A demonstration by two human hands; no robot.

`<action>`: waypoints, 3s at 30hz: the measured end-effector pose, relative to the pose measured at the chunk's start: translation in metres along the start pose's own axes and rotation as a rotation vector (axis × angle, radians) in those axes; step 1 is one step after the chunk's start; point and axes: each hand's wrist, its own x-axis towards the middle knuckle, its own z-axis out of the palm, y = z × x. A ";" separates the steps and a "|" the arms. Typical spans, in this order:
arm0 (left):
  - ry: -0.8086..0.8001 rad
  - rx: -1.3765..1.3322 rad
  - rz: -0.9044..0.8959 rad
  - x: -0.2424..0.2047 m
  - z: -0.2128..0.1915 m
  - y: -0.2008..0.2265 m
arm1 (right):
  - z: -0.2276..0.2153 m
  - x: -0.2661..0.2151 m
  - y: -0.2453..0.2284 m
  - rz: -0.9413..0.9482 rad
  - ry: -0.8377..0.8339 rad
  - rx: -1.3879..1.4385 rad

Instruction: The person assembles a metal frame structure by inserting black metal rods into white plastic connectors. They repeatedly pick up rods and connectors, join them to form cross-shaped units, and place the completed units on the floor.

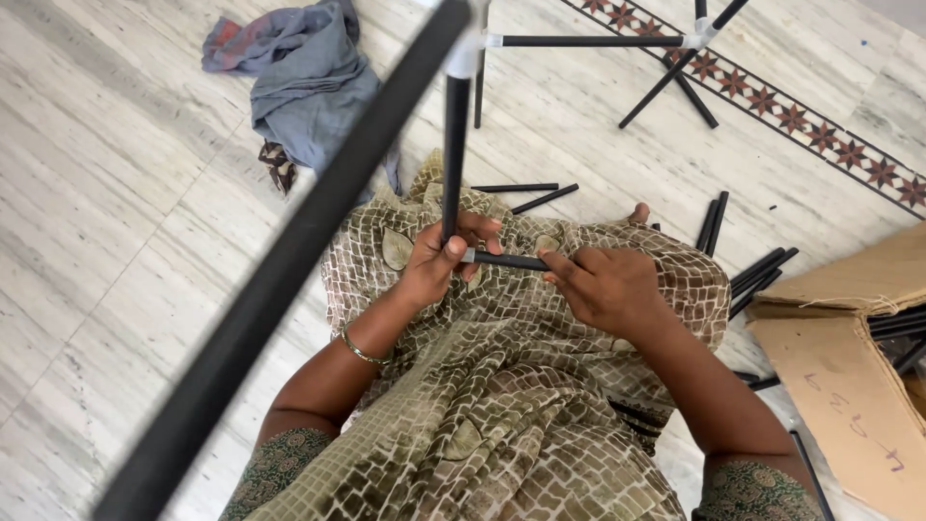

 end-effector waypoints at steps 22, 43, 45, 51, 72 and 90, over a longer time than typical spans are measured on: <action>0.407 0.164 0.211 -0.007 -0.055 0.050 | 0.296 -0.024 0.121 0.364 -0.267 -0.016; 0.469 0.224 0.083 0.003 -0.039 -0.019 | 0.074 0.008 0.015 0.325 -0.142 0.311; 0.448 0.204 0.055 0.008 -0.032 -0.020 | 0.049 0.008 -0.010 0.296 -0.181 0.288; 0.393 0.210 0.064 0.016 -0.014 -0.009 | 0.029 0.009 -0.023 0.219 -0.154 0.215; 0.516 0.409 0.094 0.019 -0.003 -0.019 | 0.003 0.038 -0.022 0.231 -0.493 0.026; 0.589 0.137 -0.014 0.064 -0.079 -0.072 | 0.252 -0.037 0.124 0.727 -0.801 0.119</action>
